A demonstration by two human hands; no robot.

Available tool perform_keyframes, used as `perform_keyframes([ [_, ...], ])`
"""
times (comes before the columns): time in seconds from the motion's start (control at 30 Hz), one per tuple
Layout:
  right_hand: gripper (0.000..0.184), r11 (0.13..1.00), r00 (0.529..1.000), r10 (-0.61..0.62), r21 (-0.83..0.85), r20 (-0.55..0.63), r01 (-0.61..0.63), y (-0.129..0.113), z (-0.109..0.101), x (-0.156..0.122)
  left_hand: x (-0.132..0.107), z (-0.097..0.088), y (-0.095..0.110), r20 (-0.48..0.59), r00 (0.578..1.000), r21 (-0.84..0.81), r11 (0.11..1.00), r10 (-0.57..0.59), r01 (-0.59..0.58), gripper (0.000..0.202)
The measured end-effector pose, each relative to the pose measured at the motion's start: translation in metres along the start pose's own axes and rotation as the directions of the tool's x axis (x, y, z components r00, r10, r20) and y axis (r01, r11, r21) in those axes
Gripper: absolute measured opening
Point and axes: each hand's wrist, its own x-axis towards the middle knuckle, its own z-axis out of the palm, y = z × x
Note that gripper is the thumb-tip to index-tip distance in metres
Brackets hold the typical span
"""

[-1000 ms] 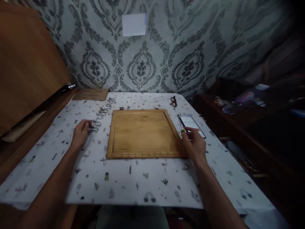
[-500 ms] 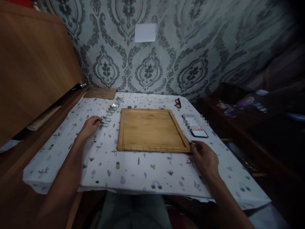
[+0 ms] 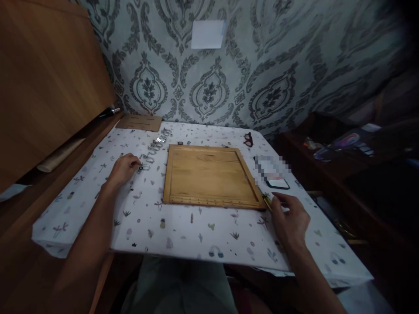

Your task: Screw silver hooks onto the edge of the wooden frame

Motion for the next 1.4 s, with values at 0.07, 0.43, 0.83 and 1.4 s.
perform_keyframes([
  [0.07,0.034,0.998,0.999,-0.05,0.031,-0.006,0.05,-0.01,0.0,-0.002,-0.001,-0.001,0.001,-0.01,1.0,0.021,1.0,0.003,-0.003,0.014],
  [0.43,0.02,0.799,0.824,-0.538,0.418,0.178,0.432,-0.128,0.051,-0.014,-0.004,-0.007,0.01,0.002,0.999,0.096,0.994,0.049,-0.049,0.011],
  [0.83,0.019,0.724,0.624,-0.672,0.532,0.398,0.44,-0.215,0.108,-0.023,-0.003,-0.003,0.021,0.037,0.993,0.079,0.99,0.114,-0.116,0.015],
  [1.4,0.025,0.87,0.558,-0.492,0.391,0.668,0.3,-0.291,0.188,-0.015,-0.005,-0.013,0.013,-0.011,1.0,0.043,0.999,-0.019,0.02,0.011],
])
